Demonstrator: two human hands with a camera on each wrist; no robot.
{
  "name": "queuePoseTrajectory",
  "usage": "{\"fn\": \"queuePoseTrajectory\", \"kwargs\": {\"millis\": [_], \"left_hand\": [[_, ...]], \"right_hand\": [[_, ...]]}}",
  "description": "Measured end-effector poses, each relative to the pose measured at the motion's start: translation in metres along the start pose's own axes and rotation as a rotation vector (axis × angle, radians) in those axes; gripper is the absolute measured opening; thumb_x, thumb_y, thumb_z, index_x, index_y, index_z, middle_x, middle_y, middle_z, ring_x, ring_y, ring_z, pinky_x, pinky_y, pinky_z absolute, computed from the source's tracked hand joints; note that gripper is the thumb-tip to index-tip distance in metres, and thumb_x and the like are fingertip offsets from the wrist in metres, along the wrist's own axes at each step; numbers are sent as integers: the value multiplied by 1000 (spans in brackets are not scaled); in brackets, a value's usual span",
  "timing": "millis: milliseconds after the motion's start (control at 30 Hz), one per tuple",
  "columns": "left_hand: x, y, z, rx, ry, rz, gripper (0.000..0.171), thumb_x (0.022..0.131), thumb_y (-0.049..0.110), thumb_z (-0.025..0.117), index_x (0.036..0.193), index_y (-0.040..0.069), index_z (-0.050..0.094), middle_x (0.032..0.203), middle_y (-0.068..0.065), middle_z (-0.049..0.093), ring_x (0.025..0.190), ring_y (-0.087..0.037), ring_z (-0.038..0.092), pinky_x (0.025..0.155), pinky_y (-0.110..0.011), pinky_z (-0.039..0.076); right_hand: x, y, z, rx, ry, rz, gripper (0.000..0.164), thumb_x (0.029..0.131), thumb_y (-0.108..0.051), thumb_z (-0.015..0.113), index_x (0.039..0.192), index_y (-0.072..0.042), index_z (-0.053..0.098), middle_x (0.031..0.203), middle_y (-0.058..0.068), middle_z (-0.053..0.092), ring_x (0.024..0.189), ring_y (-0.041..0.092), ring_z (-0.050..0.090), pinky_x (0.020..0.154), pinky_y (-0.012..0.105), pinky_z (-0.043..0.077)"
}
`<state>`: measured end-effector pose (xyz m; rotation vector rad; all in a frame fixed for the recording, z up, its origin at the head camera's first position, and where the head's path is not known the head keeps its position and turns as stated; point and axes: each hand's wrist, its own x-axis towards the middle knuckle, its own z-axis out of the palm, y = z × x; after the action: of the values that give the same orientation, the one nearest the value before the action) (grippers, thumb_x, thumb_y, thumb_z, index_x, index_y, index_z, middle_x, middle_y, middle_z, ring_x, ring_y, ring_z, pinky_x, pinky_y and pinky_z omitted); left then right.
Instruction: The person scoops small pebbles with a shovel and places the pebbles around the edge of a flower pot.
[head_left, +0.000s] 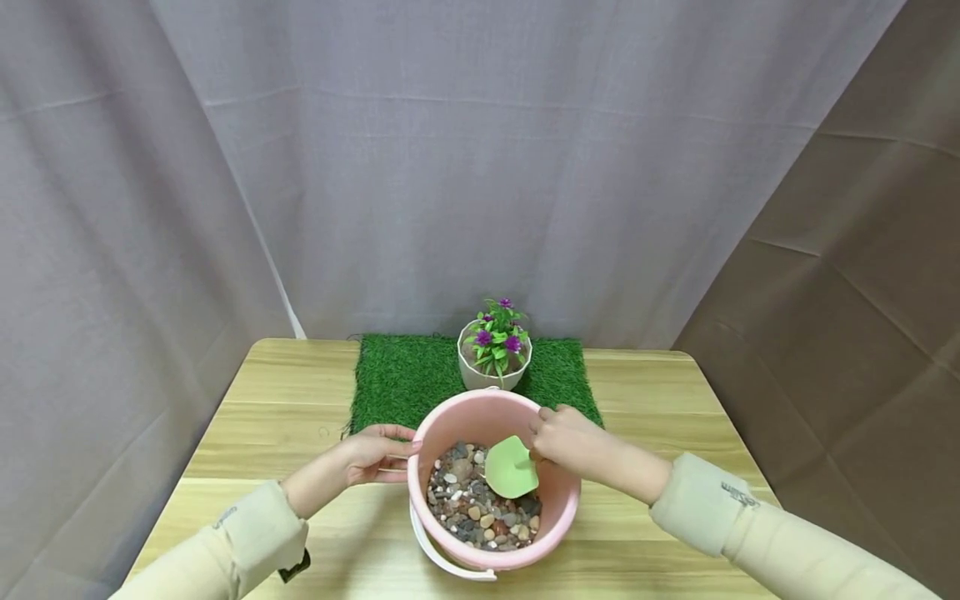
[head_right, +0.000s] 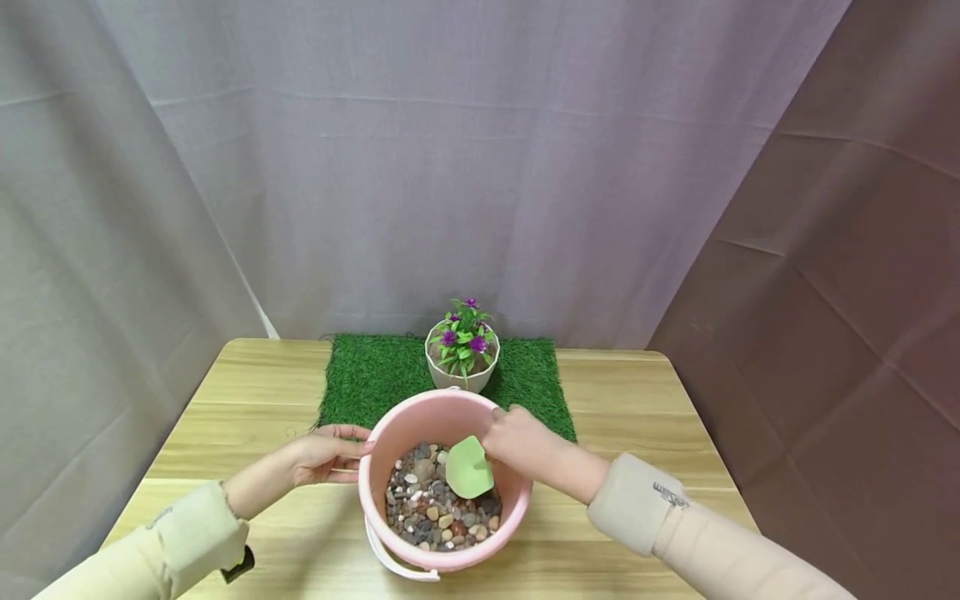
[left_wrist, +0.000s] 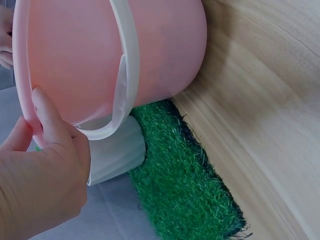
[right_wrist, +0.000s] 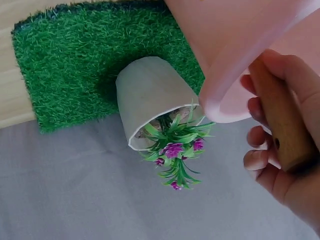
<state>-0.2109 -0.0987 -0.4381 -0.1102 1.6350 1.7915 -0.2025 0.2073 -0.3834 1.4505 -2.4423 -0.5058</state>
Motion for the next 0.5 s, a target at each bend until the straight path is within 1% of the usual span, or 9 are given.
{"fn": "queuePoseTrajectory", "kwargs": {"millis": [67,133,267,333,400,500], "left_hand": [[-1,0,0,-4,-5,3,23,92,6,58,114,0,52,76,1,68,71,-9,67,75,-27,62],[-1,1,0,-6,-9,2,23,92,7,58,113,1,53,76,1,68,71,-9,67,75,-27,62],[-2,1,0,-10,-7,0,23,91,7,60,113,1,54,77,0,69,71,-8,67,74,-26,62],[-2,1,0,-13,-1,-1,24,90,6,60,113,0,53,77,0,69,70,-8,67,74,-26,62],[-2,0,0,-14,1,2,26,90,7,60,114,0,53,77,-1,69,70,-8,67,74,-26,62],[-2,-1,-1,-13,-1,5,27,90,8,61,114,0,54,78,0,69,71,-8,66,75,-26,62]], "right_hand": [[1,2,3,1,-1,2,9,70,-36,72,69,-27,72,67,-7,59,59,9,48,46,16,29],[2,4,5,38,-11,3,8,69,-35,73,72,-28,73,68,-7,60,60,9,49,46,16,30],[5,6,7,128,-20,-3,7,74,-36,71,77,-30,74,69,-8,60,57,8,50,43,16,35],[6,5,8,158,-9,-11,6,75,-36,72,75,-30,74,66,-8,59,55,7,50,42,16,37],[8,3,9,186,7,-13,6,75,-33,74,70,-28,72,62,-9,58,53,7,49,41,17,38],[13,0,13,215,16,-26,12,72,-21,75,63,-26,68,58,-8,56,51,7,47,40,17,36]]}}
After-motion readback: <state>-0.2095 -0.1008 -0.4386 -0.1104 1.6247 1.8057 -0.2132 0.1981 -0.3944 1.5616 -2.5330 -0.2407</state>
